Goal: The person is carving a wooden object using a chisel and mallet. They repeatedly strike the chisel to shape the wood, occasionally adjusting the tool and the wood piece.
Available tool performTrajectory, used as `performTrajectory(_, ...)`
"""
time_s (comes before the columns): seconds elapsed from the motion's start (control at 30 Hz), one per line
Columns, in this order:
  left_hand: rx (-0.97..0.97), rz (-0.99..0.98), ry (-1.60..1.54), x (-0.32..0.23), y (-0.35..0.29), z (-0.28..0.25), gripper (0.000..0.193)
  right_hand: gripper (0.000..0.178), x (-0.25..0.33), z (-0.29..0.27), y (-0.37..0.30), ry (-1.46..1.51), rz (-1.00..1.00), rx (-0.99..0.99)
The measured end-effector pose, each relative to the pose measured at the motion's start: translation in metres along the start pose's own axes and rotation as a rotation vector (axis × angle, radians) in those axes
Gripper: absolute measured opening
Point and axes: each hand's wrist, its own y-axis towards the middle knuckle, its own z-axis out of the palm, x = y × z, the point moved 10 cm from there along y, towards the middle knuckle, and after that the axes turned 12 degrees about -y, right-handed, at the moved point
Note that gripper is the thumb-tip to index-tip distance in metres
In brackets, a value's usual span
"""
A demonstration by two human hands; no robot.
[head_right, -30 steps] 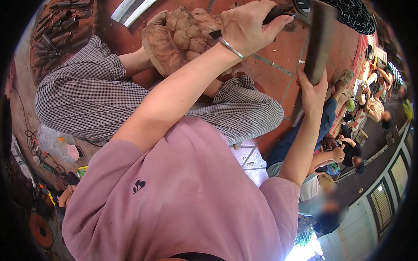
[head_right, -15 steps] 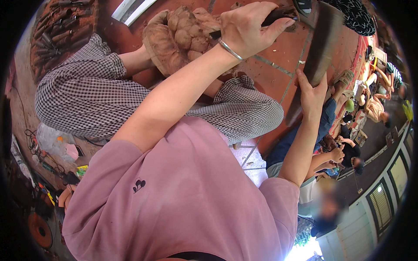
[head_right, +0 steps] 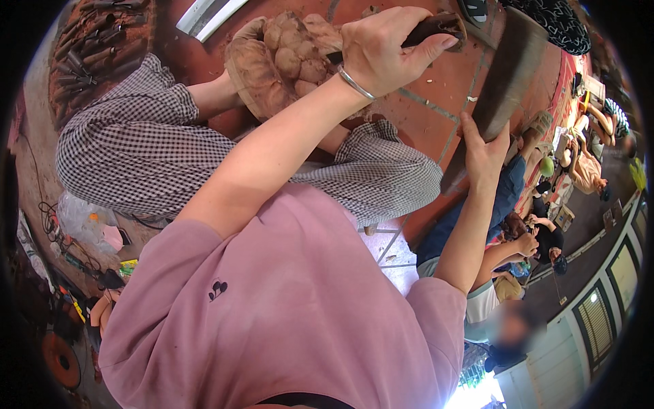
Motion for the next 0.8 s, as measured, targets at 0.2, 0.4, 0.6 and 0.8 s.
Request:
performTrajectory(0.2,0.092,0.010,-0.017,0.002,-0.004,-0.005,0.038,0.033,0.023,-0.004,-0.008,-0.074,-0.083,-0.079)
performTrajectory(0.4,0.243,-0.081,-0.095,-0.040,-0.017,0.006,0.038,0.040,0.031,-0.003,-0.014,-0.139,-0.231,-0.127)
performTrajectory(0.6,0.396,-0.078,-0.025,-0.044,-0.023,0.030,0.037,0.028,0.004,0.002,-0.011,0.166,-0.055,-0.060)
performTrajectory(0.8,0.337,-0.132,0.101,0.002,-0.004,0.037,0.034,0.024,-0.011,0.008,-0.011,0.218,-0.012,-0.035)
